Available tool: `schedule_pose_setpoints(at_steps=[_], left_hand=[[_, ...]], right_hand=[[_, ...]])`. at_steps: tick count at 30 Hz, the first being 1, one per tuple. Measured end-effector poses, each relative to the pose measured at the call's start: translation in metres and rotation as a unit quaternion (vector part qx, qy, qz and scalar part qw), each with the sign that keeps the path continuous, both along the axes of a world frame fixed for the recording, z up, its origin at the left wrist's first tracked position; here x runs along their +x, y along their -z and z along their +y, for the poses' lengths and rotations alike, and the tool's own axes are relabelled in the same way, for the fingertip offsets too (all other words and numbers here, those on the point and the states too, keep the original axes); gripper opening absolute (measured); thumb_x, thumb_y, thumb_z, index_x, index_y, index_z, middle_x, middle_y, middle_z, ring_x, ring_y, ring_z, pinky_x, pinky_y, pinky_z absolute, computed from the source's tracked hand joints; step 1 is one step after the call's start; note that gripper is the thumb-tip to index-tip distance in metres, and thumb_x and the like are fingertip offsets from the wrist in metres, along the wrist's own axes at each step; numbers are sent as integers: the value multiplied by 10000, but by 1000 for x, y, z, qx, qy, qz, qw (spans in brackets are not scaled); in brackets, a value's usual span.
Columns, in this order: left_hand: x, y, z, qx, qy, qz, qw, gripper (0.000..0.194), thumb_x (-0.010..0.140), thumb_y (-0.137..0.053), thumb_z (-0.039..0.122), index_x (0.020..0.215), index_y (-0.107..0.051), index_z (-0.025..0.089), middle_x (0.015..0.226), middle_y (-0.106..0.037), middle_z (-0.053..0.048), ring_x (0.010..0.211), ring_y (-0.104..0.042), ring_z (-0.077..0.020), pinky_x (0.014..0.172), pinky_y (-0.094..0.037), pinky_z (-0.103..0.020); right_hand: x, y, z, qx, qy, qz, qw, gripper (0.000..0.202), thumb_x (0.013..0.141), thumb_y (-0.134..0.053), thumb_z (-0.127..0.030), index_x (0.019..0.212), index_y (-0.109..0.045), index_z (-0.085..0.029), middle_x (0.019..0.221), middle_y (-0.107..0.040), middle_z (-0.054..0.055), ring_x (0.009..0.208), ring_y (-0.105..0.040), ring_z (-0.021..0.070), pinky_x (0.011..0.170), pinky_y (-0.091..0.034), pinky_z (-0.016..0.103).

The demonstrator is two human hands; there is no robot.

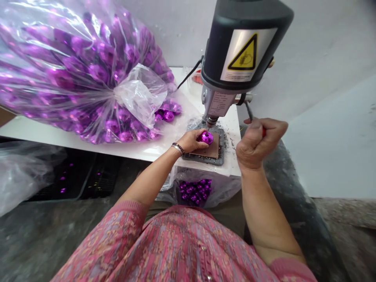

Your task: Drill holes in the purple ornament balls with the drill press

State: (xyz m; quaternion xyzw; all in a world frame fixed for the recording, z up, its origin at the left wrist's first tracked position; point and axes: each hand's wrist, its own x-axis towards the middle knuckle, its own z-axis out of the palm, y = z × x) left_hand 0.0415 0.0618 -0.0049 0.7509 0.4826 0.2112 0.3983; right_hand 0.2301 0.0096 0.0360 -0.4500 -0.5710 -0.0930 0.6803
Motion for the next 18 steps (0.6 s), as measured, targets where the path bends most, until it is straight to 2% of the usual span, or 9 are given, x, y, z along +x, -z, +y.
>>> schedule_pose_setpoints(at_steps=[2,4,6,9,12,14,16,18], left_hand=[[0,-1,-1,-4,-1,-2,1000,556,733,-813,254,1273,-713,171,1109,-763,-17,1030,-685,-211,990,-542,-315],[1,-2,-1,-11,-4,-1,1000,559,734,-814,255,1276,-708,164,1097,-763,-16,1012,-685,-208,975,-543,-313],[1,-2,-1,-13,-6,8,1000,544,739,-815,270,1260,-711,156,1060,-760,-17,974,-683,-209,943,-549,-315],[1,-1,-2,0,1,23,1000,532,728,-824,277,1234,-714,152,1046,-757,-32,959,-687,-226,922,-563,-334],[-8,0,-10,48,50,27,997,623,687,-837,247,1288,-698,164,1197,-752,-74,1075,-696,-263,982,-577,-374],[-22,-4,-16,88,99,43,990,723,665,-842,232,1367,-679,175,1354,-717,-111,1198,-678,-285,1044,-570,-391],[-40,-13,-20,98,128,83,983,727,709,-794,214,1425,-669,191,1407,-711,-110,1229,-682,-269,1066,-565,-370],[-59,-26,-14,93,92,141,981,596,808,-668,174,1402,-706,217,1333,-763,-76,1164,-718,-228,1052,-567,-334]], right_hand=[[0,3,1,8,-9,3,1000,308,978,-426,-460,856,-467,-180,754,-509,-5,712,-546,54,725,-484,247],[0,-3,2,10,-11,8,1000,348,982,-413,-488,840,-448,-172,729,-489,-10,699,-545,50,713,-477,240],[2,-22,4,5,-7,16,1000,363,991,-405,-488,833,-441,-163,719,-469,-15,688,-517,35,701,-451,223],[2,-62,10,-30,-11,39,999,320,996,-414,-426,828,-417,-154,732,-430,-33,646,-430,-1,677,-396,196],[1,-93,15,-103,-34,86,990,249,985,-413,-312,799,-379,-149,724,-400,-53,630,-378,-27,677,-357,172],[-1,-101,14,-132,-36,105,985,230,977,-414,-268,789,-369,-143,709,-381,-63,628,-369,-38,681,-336,164],[-4,-101,11,-134,-35,110,984,240,974,-420,-274,784,-366,-137,713,-366,-66,635,-369,-46,690,-329,167],[-5,-99,9,-123,-33,111,986,262,967,-423,-294,771,-364,-130,724,-358,-62,649,-375,-50,707,-334,181]])
